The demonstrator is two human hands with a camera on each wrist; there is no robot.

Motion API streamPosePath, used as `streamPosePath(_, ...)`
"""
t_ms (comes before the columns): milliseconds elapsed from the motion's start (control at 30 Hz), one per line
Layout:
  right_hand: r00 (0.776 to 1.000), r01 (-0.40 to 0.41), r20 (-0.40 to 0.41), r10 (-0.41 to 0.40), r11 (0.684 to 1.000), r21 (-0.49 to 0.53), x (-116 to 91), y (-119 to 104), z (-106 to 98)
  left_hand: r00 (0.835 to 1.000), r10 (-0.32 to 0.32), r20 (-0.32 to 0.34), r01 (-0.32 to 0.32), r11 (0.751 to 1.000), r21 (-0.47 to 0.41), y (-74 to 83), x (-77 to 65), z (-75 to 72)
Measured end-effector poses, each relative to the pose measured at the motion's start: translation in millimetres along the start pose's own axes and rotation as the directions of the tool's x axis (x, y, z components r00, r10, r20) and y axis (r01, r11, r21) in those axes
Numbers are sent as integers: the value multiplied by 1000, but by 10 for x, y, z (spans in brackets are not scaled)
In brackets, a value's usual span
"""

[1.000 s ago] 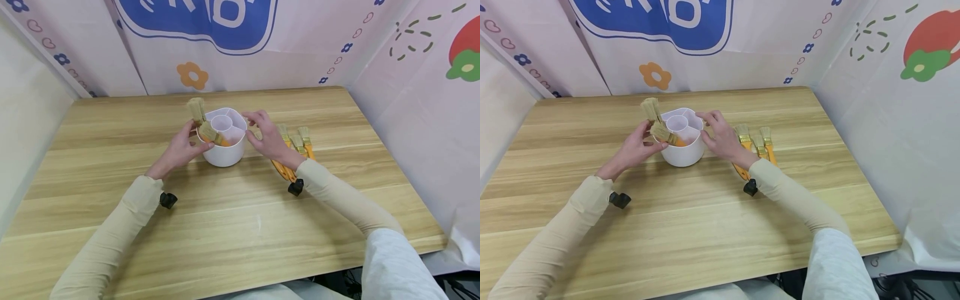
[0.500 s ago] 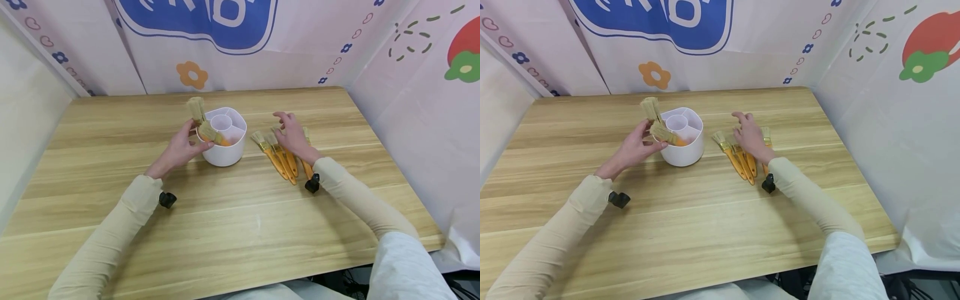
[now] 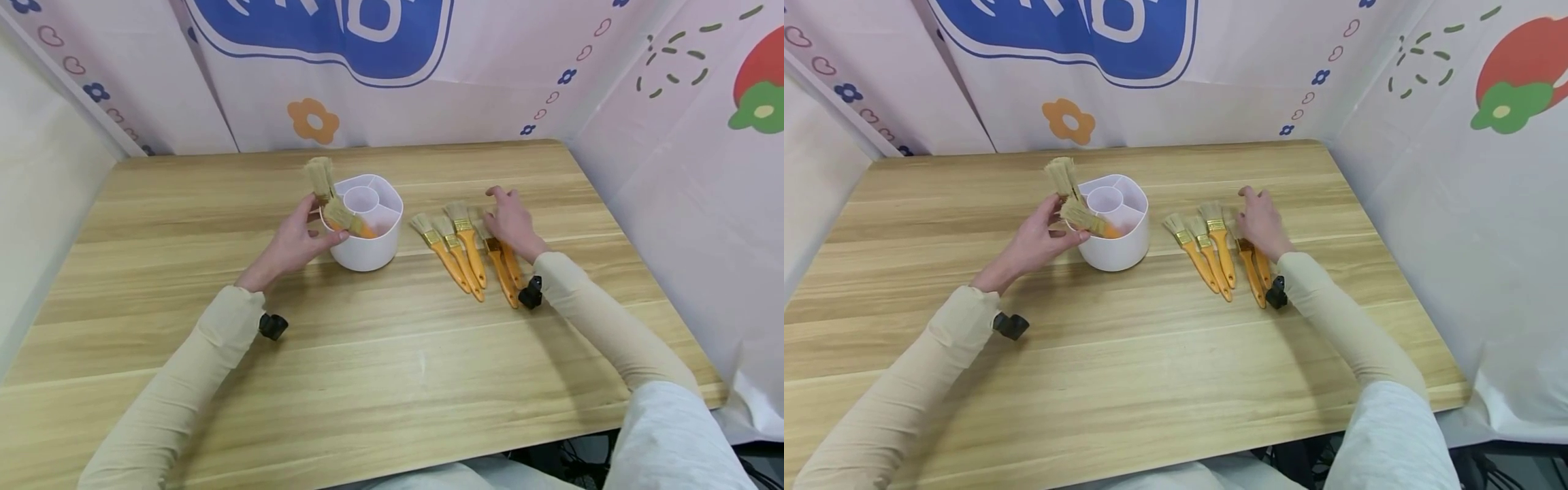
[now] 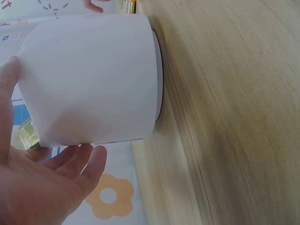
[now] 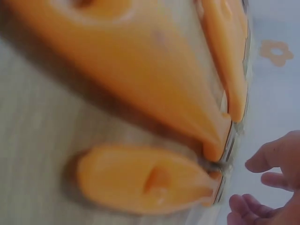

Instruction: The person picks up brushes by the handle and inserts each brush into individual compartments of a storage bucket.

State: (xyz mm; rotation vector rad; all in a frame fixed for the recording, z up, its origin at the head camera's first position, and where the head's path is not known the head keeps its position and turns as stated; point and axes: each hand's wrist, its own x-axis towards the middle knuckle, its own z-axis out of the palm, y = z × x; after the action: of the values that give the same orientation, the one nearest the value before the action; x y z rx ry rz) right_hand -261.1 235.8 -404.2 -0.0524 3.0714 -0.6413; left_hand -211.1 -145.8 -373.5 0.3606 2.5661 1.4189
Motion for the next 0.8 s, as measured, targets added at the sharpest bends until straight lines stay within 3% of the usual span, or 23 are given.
streamPosePath(200,1000,1,30,1,998,-61,-16,79,-13,1000,8,1,-8,1000,4,1,1,0)
streamPosePath(800,990,-55,125,68,993,-106,-43,130,-59,1000,-6,2,6,1000,-6,5,2,-3)
